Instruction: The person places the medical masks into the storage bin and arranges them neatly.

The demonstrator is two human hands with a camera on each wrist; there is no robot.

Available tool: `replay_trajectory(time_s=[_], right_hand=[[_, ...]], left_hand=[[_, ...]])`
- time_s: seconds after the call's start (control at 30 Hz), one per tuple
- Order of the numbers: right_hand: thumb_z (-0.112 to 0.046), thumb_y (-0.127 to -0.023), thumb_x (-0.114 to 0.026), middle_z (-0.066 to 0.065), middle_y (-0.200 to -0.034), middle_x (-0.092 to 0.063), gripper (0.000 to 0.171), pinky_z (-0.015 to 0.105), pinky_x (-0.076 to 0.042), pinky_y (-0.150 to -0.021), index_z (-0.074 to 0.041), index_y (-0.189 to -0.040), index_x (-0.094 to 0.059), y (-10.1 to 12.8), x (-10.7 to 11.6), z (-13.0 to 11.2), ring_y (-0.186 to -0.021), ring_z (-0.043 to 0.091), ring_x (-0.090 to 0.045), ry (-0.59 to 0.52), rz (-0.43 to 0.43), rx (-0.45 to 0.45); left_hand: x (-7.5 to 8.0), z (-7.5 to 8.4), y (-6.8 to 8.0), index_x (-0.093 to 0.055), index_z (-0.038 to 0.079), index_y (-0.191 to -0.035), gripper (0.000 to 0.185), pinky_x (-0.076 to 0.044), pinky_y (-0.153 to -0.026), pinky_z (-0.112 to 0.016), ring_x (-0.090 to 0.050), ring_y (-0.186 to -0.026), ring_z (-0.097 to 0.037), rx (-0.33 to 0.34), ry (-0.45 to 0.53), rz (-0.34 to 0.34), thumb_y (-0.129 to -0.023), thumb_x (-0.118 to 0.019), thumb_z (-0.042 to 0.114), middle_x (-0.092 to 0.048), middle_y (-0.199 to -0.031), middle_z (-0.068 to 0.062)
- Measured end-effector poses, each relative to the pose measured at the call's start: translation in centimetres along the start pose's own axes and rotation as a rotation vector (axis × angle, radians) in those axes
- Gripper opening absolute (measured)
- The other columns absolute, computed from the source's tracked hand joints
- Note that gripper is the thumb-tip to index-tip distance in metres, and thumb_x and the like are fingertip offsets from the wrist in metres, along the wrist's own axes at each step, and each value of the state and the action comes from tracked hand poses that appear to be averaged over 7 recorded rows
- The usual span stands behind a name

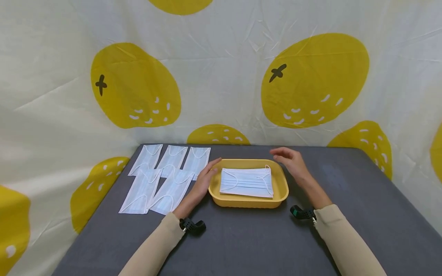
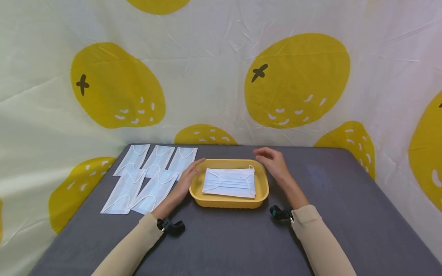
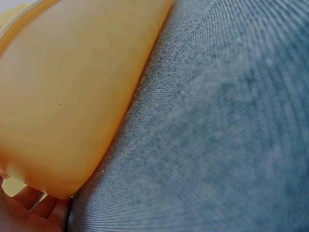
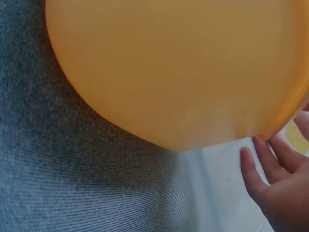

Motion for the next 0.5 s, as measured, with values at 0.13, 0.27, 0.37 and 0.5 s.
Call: replay_trajectory(time_s=[0.13,0.27,0.37,0.5], right_hand=[[-0.021,-0.105,-0.060,0.019,-0.136,-0.066,0.037,0.024,-0.051,-0.094,-0.001,-0.136,-0.064,-0.1,-0.4,1.2,-0.103,-0.004,-0.061,0.049,-0.072,-0.077],[-0.024,-0.106,-0.059,0.022,-0.140,-0.063,0.038,0.033,-0.047,-0.103,-0.001,-0.136,-0.064,-0.2,-0.8,2.0,-0.107,-0.004,-0.058,0.055,-0.114,-0.086],[-0.023,-0.106,-0.059,0.022,-0.139,-0.064,0.038,0.035,-0.045,-0.107,-0.001,-0.135,-0.065,-0.3,-1.0,2.3,-0.108,-0.003,-0.059,0.036,-0.117,-0.085],[-0.024,-0.105,-0.059,0.021,-0.139,-0.064,0.037,0.026,-0.045,-0.104,-0.002,-0.135,-0.066,-0.3,-1.3,2.8,-0.108,-0.003,-0.060,0.009,-0.123,-0.105]], left_hand=[[0.0,0.0,0.0,-0.050,0.017,-0.154,0.045,-0.020,-0.130,-0.051,-0.033,-0.155,-0.026,-0.002,0.001,0.004,-0.109,-0.042,0.020,-0.045,-0.163,-0.004],[-0.1,0.1,0.1,-0.051,0.017,-0.153,0.045,-0.020,-0.130,-0.051,-0.033,-0.155,-0.026,-0.003,0.007,0.008,-0.109,-0.042,0.020,-0.045,-0.162,-0.005],[-0.1,0.1,0.1,-0.051,0.018,-0.153,0.045,-0.019,-0.130,-0.051,-0.033,-0.155,-0.025,0.001,0.009,0.010,-0.109,-0.042,0.020,-0.045,-0.162,-0.004],[-0.1,0.0,0.2,-0.049,0.017,-0.154,0.045,-0.019,-0.130,-0.052,-0.033,-0.156,-0.026,-0.001,0.010,0.000,-0.110,-0.041,0.021,-0.043,-0.163,-0.005]])
Point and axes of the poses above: each hand's wrist, its own y-axis away from the middle knuckle, its own x-axis out of the back of the hand, z = x × y, the point moved 7 cm from there along -y, towards the middle knuckle
